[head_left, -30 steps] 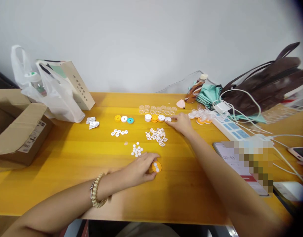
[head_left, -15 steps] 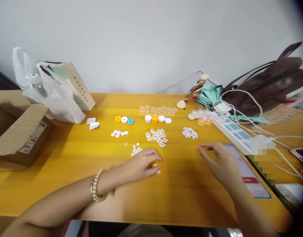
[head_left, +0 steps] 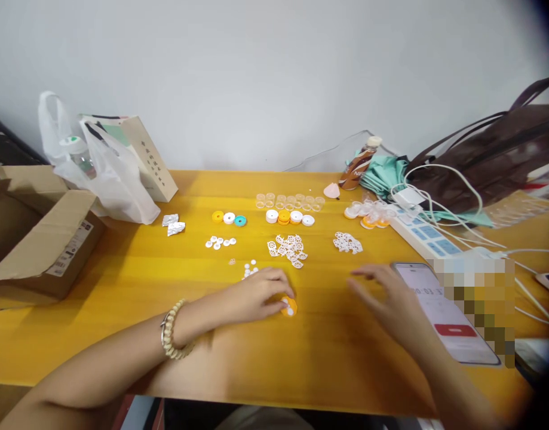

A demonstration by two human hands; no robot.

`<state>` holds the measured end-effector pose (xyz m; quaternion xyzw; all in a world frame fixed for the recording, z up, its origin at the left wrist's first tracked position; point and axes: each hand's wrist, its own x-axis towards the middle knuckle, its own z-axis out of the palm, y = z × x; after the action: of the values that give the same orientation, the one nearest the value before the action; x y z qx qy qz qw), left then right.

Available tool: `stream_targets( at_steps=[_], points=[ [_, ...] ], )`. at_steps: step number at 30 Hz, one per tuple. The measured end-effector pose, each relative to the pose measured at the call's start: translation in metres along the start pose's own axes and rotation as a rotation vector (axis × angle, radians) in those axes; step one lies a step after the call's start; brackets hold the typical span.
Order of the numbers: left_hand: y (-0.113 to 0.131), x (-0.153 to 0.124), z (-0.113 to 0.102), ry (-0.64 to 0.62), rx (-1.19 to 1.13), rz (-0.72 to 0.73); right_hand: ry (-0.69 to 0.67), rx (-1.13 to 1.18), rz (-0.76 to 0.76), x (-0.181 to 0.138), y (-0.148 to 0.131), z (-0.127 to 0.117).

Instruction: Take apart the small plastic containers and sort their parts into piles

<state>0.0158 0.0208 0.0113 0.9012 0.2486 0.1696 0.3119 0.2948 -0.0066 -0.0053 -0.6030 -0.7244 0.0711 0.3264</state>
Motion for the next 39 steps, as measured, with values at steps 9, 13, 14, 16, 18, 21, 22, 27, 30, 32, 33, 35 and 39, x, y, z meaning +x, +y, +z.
stream_targets(
  at_steps=[9,13,14,16,18,21,22,27,30,32,33,35,39],
  points=[
    [-0.016,0.004,0.013,-0.05,0.152,0.042,-0.343,0.171,-0.132,-0.021,-0.054,0.062],
    [-0.009,0.012,0.009,-0.135,0.324,-0.012,-0.353,0.162,-0.161,-0.016,-0.057,0.067],
    [-0.006,0.014,0.008,-0.157,0.379,-0.009,-0.355,0.168,-0.169,-0.015,-0.057,0.066],
    [-0.003,0.017,0.006,-0.189,0.464,0.029,-0.368,0.182,-0.185,-0.014,-0.057,0.065],
    [-0.003,0.02,0.005,-0.201,0.507,0.093,-0.385,0.195,-0.198,-0.012,-0.056,0.064],
    [-0.006,0.02,0.006,-0.199,0.588,0.179,-0.404,0.22,-0.215,-0.011,-0.053,0.062],
    [-0.007,0.019,0.007,-0.192,0.62,0.206,-0.411,0.227,-0.218,-0.01,-0.053,0.062],
    [-0.009,0.01,0.013,-0.094,0.7,0.302,-0.417,0.262,-0.233,-0.01,-0.049,0.063],
    [-0.01,0.006,0.017,-0.041,0.716,0.329,-0.417,0.275,-0.235,-0.011,-0.048,0.063],
    [-0.01,0.005,0.02,-0.032,0.726,0.331,-0.423,0.28,-0.231,-0.011,-0.047,0.063],
    [-0.01,0.004,0.021,-0.03,0.732,0.333,-0.425,0.282,-0.231,-0.011,-0.048,0.063],
    [-0.009,0.004,0.025,-0.018,0.745,0.326,-0.421,0.287,-0.231,-0.011,-0.048,0.062],
    [-0.006,0.0,0.027,0.028,0.759,0.279,-0.408,0.283,-0.234,-0.011,-0.05,0.062]
  ],
)
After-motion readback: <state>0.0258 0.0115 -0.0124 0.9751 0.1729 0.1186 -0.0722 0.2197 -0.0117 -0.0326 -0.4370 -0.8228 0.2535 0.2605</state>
